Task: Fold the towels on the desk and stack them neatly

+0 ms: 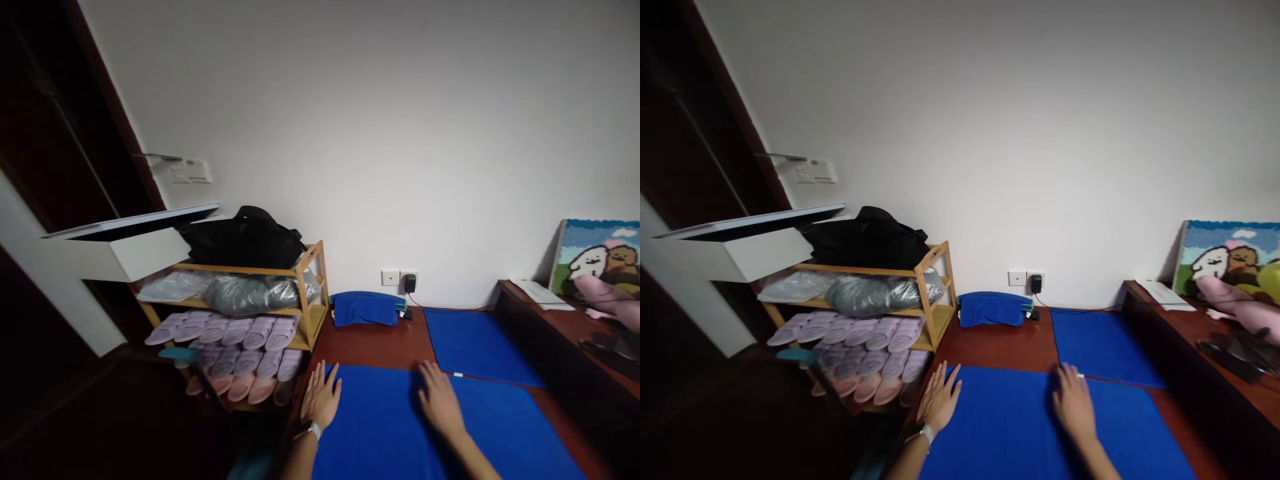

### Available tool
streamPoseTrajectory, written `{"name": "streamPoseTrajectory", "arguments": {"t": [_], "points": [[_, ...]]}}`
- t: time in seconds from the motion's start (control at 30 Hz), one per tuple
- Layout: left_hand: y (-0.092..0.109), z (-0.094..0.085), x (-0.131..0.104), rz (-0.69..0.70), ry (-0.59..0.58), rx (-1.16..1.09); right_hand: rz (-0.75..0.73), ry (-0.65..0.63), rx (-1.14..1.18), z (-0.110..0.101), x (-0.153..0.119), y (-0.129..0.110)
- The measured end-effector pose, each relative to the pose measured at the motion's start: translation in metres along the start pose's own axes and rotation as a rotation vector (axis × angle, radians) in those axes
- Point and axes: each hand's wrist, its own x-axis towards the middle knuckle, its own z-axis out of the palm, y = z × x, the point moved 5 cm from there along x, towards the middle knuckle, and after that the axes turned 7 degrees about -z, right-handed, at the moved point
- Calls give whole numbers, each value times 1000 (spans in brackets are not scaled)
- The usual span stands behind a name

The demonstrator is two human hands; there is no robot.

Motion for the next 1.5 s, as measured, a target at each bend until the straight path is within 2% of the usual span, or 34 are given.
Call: {"name": "streamPoseTrajectory", "arguments": {"t": [0.07, 0.13, 0.2, 0.27, 0.3, 0.37, 0.43, 0.63, 0.7, 0.73, 0.83, 0.97, 1.07, 1.17, 1.23, 1.27, 1.37, 1.5], "points": [[0, 0, 0, 4, -2, 0, -166, -69, 147, 1, 11, -86], [-1, 0, 0, 5, -5, -5, -273, -144, 251, 3, 18, -152], [-1, -1, 1, 3, -10, -9, -291, -226, 292, 10, 21, -184], [-1, -2, 2, -2, -19, -11, -279, -264, 293, 16, 20, -184], [-1, -3, 3, -3, -24, -12, -266, -262, 285, 18, 18, -172], [1, -5, 3, -1, -37, -11, -217, -231, 253, 21, 10, -129], [2, -7, 4, -4, -44, -8, -121, -203, 191, 23, -1, -67], [3, -6, 7, 1, -28, 28, 228, -204, -58, 17, -40, 146], [2, -5, 8, 3, -27, 44, 303, -196, -84, 15, -47, 197], [2, -4, 8, 4, -29, 50, 320, -191, -83, 15, -50, 215], [1, -4, 8, 6, -39, 52, 313, -182, -85, 21, -53, 242], [3, -7, 8, -18, -98, 51, 293, -184, -125, 28, -55, 244], [6, -13, 11, -55, -208, 39, 304, -225, -119, 21, -53, 241], [7, -23, 15, -59, -280, 26, 314, -238, -99, 0, -45, 223], [5, -32, 13, -32, -230, 23, 257, -165, -83, -20, -39, 189], [4, -36, 10, -15, -191, 18, 200, -116, -62, -28, -36, 164], [3, -42, -18, 75, -103, -14, -13, -28, 77, -41, -38, 59], [5, -38, -78, 209, -84, -61, -237, -104, 285, -21, -58, -99]]}}
